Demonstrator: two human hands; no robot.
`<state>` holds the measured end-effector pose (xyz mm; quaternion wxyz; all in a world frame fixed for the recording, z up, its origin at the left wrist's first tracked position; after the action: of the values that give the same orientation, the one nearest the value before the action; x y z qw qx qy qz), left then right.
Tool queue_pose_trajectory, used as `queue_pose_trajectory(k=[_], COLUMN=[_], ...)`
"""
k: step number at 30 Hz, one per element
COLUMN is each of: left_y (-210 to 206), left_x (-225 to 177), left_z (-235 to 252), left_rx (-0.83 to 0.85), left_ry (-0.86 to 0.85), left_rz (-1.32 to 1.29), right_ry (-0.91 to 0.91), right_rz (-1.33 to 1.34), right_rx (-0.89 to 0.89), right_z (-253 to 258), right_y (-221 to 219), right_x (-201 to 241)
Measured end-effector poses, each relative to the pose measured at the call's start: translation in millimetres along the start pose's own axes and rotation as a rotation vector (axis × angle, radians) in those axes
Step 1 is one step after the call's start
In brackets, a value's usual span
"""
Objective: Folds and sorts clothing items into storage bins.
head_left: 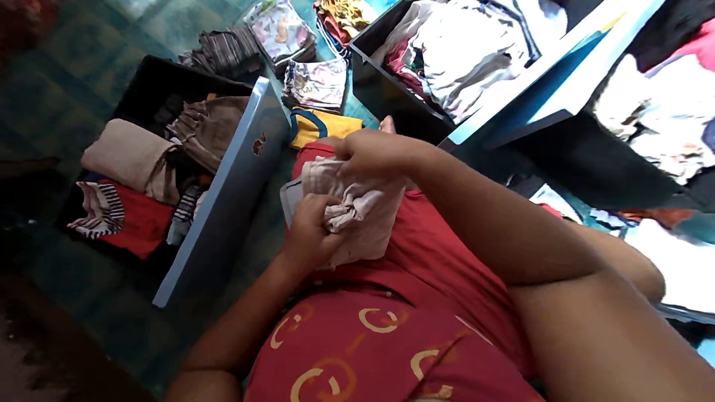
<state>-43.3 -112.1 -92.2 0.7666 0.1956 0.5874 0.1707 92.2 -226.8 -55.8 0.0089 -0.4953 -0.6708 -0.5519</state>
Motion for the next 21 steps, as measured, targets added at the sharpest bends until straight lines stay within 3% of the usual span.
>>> queue_pose_trajectory(k=[4,8,10,14,17,21], left_y=[2,-4,-3,4,2,-12], left_x=[22,39,35,-7,-60,-130], left_z=[24,46,49,51,74,124], left_rx=[0.056,0.206,0.241,0.426,0.621,0.778], left_ry=[0.184,0.421,0.339,-0.033,-0.144,-0.204], left_rz=[0.016,-0.151,-0.254,-0.400,-0.255,0.149], right_ry=[-0.108,-0.136,-0.003,0.377,0.418,0.193], right_rz=[0.112,0.348,0.593,0.924,0.720,0.255], right_rx=[-0.081,-0.064,-0.009,0.062,-0.083,-0.602], right_z=[8,1,-14,-58,-110,-163], right_y=[-8,-11,-12,-4,22,41], right_x=[-38,-49,-42,-22,-7,6])
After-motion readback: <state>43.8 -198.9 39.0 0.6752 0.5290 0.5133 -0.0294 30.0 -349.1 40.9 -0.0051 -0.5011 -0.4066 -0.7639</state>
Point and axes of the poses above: each hand's wrist, its own z-axis towards the middle knuckle, its own y-axis out of the back of the hand, x = y × z, the point moved 5 cm from there along z, towards the middle knuckle, and after that the axes turned 7 degrees about y, right-handed, at the moved point
